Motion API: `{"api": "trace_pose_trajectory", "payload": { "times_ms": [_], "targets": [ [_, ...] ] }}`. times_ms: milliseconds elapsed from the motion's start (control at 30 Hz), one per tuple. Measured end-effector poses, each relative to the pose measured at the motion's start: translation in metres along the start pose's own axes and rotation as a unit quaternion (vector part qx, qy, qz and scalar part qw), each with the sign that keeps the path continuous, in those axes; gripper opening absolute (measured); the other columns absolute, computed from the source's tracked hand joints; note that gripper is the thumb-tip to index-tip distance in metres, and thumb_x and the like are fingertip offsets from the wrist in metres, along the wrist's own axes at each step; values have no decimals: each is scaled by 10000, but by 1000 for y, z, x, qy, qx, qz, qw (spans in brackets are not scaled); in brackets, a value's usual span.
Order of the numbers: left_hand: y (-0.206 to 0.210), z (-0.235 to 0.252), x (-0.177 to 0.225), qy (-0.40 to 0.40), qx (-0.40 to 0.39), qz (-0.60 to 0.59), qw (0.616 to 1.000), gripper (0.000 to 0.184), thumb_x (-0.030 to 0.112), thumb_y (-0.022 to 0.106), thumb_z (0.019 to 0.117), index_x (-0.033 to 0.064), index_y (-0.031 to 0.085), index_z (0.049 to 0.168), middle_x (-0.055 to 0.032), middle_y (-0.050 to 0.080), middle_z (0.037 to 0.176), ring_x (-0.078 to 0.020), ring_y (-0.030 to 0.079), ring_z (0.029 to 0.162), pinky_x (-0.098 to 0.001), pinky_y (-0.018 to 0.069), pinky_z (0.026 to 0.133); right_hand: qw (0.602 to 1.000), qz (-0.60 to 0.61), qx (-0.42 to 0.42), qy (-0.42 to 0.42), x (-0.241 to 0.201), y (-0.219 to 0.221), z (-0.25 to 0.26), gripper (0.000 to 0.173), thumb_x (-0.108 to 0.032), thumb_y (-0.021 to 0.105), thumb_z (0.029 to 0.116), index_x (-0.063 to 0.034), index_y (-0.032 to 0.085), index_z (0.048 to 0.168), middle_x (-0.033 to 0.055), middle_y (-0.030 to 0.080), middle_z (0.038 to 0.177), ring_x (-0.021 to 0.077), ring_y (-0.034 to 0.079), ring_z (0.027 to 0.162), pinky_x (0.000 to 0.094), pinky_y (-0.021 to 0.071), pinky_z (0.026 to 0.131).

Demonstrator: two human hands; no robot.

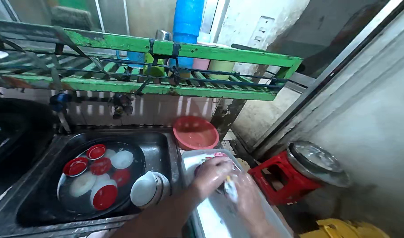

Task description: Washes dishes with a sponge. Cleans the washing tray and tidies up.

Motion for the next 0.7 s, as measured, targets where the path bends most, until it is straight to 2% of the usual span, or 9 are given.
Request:
{"api": "trace_pose_trajectory", "payload": {
  "times_ms": [67,100,167,233,300,433,533,600,700],
  "targets": [
    [-1,-1,0,116,32,128,985,350,272,571,1024,75,706,1280,-136,661,1315,-211,602,1255,-401,467,1089,940,198,-39,274,-26,3,-4,444,-57,576,939,177,551,1315,261,652,1266,280,624,1215,400,475,1073],
    [-2,-3,-4,167,49,160,972,339,281,585,1012,87,724,1253,-129,670,1299,-199,609,1247,-375,478,1080,864,319,-28,387,-34,0,-6,405,-6,500,981,130,513,1363,167,659,1218,127,636,1107,272,510,985],
    [-8,-8,-15,235,96,140,957,315,225,590,1003,50,738,1220,-153,683,1266,-206,615,1232,-347,480,1070,701,507,12,502,-36,-2,-13,243,-81,333,1040,-11,552,1120,8,675,791,58,657,663,246,576,599],
    [-29,-12,-31,200,168,53,964,331,188,559,1022,10,699,1265,-168,659,1298,-214,598,1251,-362,469,1082,636,601,-26,484,-28,-6,-19,240,-161,320,1022,-72,526,1108,-34,703,785,61,688,675,271,605,612],
    [-73,-14,-60,143,280,-63,947,365,184,514,1042,6,633,1338,-150,665,1293,-207,626,1198,-399,506,1039,738,483,-93,463,-22,-15,-20,293,-69,419,1000,-24,479,1283,-31,648,941,4,655,808,226,583,743],
    [-199,-55,-131,60,537,-137,830,373,271,365,1100,25,565,1298,-148,654,1124,-243,638,973,-452,555,802,837,258,-311,368,3,7,-39,580,-101,666,932,126,460,1425,316,603,1295,356,629,1171,518,499,1035],
    [-234,-81,-143,-40,633,-187,750,496,287,348,1128,-31,386,1506,-271,458,1488,-377,478,1346,-569,413,1087,870,173,-395,240,-13,24,-46,476,-122,676,941,124,569,1335,346,620,1270,477,599,1218,603,443,1079],
    [-214,-66,-134,-65,611,-174,770,545,334,389,1119,5,340,1551,-254,402,1553,-382,421,1412,-591,382,1117,862,112,-447,212,-26,33,-47,467,-181,661,972,55,587,1368,305,605,1334,468,557,1285,591,431,1103],
    [-141,-21,-100,-11,456,-19,890,530,232,463,1092,10,332,1555,-248,409,1557,-364,443,1409,-534,392,1145,829,21,-527,188,-31,43,-49,480,-176,615,983,-6,559,1428,242,569,1427,421,504,1368,559,423,1129]
  ]
}}
Point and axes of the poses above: each hand's wrist, its own z-axis towards the middle knuckle, its own y-axis out of the palm, x = y × z, the point moved 3 cm from there along z, towards the middle knuckle
